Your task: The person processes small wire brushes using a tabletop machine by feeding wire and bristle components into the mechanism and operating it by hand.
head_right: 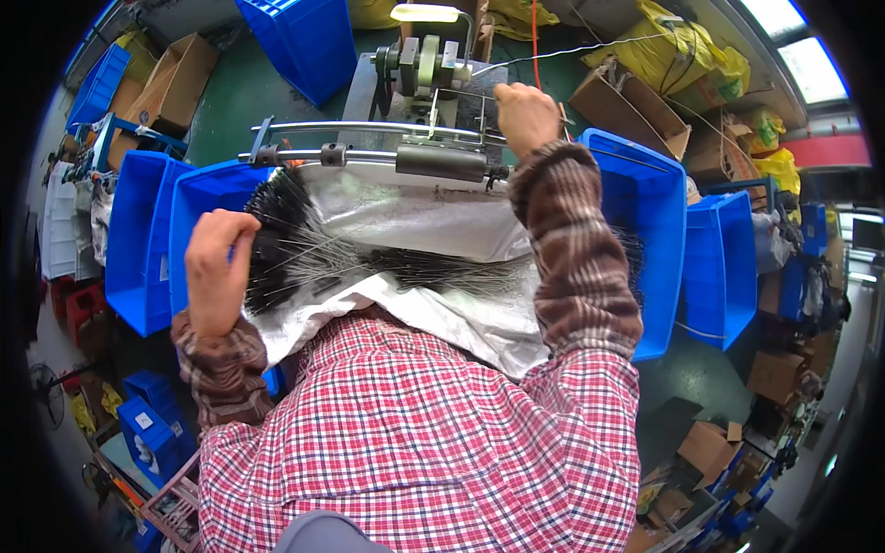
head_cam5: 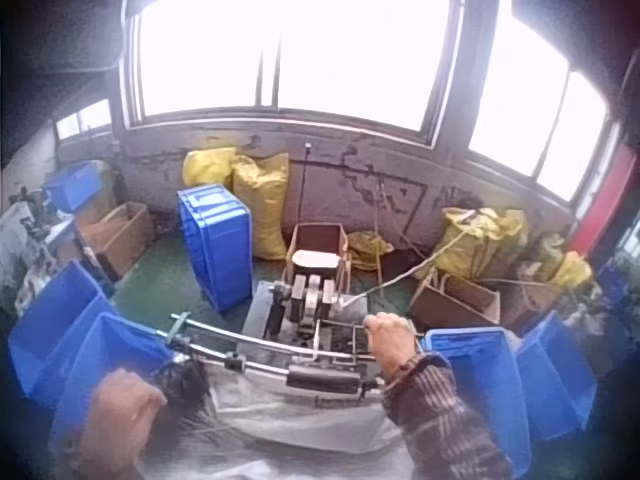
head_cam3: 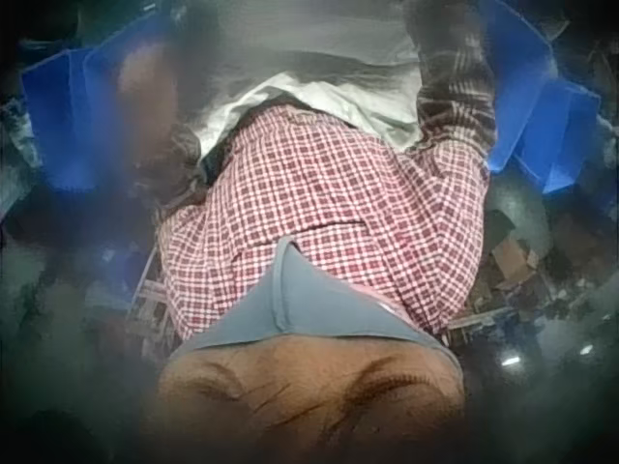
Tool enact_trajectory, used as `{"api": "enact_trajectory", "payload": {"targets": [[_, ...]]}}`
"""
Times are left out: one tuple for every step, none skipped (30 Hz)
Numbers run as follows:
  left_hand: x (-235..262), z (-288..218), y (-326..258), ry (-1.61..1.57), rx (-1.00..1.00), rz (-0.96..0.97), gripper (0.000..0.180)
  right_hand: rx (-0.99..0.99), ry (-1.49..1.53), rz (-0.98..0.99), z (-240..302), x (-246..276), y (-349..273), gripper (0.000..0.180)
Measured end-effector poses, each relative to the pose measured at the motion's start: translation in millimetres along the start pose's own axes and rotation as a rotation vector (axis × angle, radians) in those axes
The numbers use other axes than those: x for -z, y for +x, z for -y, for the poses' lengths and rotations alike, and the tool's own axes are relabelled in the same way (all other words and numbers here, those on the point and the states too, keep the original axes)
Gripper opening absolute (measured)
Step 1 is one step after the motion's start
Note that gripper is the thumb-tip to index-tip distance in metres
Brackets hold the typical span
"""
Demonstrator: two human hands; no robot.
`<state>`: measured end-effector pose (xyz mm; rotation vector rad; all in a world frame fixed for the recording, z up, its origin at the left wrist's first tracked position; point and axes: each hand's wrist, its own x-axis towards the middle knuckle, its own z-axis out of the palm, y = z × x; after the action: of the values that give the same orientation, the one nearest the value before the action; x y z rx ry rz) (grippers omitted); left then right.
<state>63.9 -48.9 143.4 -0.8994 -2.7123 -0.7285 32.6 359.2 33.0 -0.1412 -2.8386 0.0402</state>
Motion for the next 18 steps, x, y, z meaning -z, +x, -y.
{"api": "enact_trajectory", "payload": {"targets": [[11.9,-4.8,3.5,-0.011,0.012,0.0,0.006,-0.01,0.032,0.012,-4.2,17.6,-11.2,0.015],[18.9,-5.2,3.9,-0.027,0.019,-0.039,0.009,-0.02,0.065,0.022,-8.2,34.7,-24.4,0.015],[26.9,-9.2,6.1,-0.055,0.023,-0.062,0.01,0.019,0.178,0.121,-15.8,52.0,-38.6,0.015],[30.4,-11.1,6.1,-0.08,0.035,-0.085,0.012,0.065,0.294,0.224,-16.8,66.1,-51.0,0.015],[25.8,-12.9,6.9,-0.078,0.039,-0.086,0.012,0.079,0.389,0.269,-3.0,81.7,-59.7,0.016],[20.4,-18.7,9.3,-0.179,0.025,-0.123,0.012,0.086,0.482,0.313,15.8,97.6,-66.6,0.018],[11.1,-26.4,14.4,-0.29,0.0,-0.154,0.013,0.117,0.59,0.238,34.0,106.4,-70.5,0.02],[-1.2,-35.6,19.5,-0.369,-0.032,-0.16,0.011,0.156,0.701,0.158,57.1,110.3,-70.4,0.023],[-14.7,-45.1,21.9,-0.44,-0.012,-0.16,0.011,0.246,0.794,0.089,84.3,108.1,-68.9,0.021],[-30.0,-51.4,24.9,-0.515,0.005,-0.16,0.01,0.335,0.882,0.017,108.7,104.2,-66.6,0.02],[-42.5,-54.5,29.5,-0.578,0.007,-0.152,0.011,0.381,0.877,0.006,127.5,103.3,-65.1,0.023],[-51.4,-54.6,30.8,-0.637,0.013,-0.144,0.012,0.43,0.876,-0.003,141.3,103.1,-63.6,0.025],[-57.3,-49.9,27.6,-0.748,0.057,-0.129,0.017,0.431,0.879,-0.01,148.5,97.2,-61.1,0.025],[-57.2,-50.4,29.3,-0.754,0.043,-0.12,0.017,0.422,0.89,-0.078,147.3,83.4,-58.8,0.018],[-54.6,-51.4,28.2,-0.717,0.089,-0.133,0.019,0.416,0.904,-0.145,143.0,68.6,-55.4,0.011],[-52.5,-51.6,24.4,-0.676,0.141,-0.148,0.02,0.418,0.772,-0.221,131.3,52.2,-48.0,0.01],[-49.5,-35.8,14.3,-0.535,0.138,-0.066,0.024,0.357,0.611,-0.18,113.6,40.3,-38.7,0.013],[-48.9,-23.1,7.3,-0.384,0.087,-0.046,0.023,0.265,0.487,-0.214,95.3,24.5,-27.5,0.016]]}}
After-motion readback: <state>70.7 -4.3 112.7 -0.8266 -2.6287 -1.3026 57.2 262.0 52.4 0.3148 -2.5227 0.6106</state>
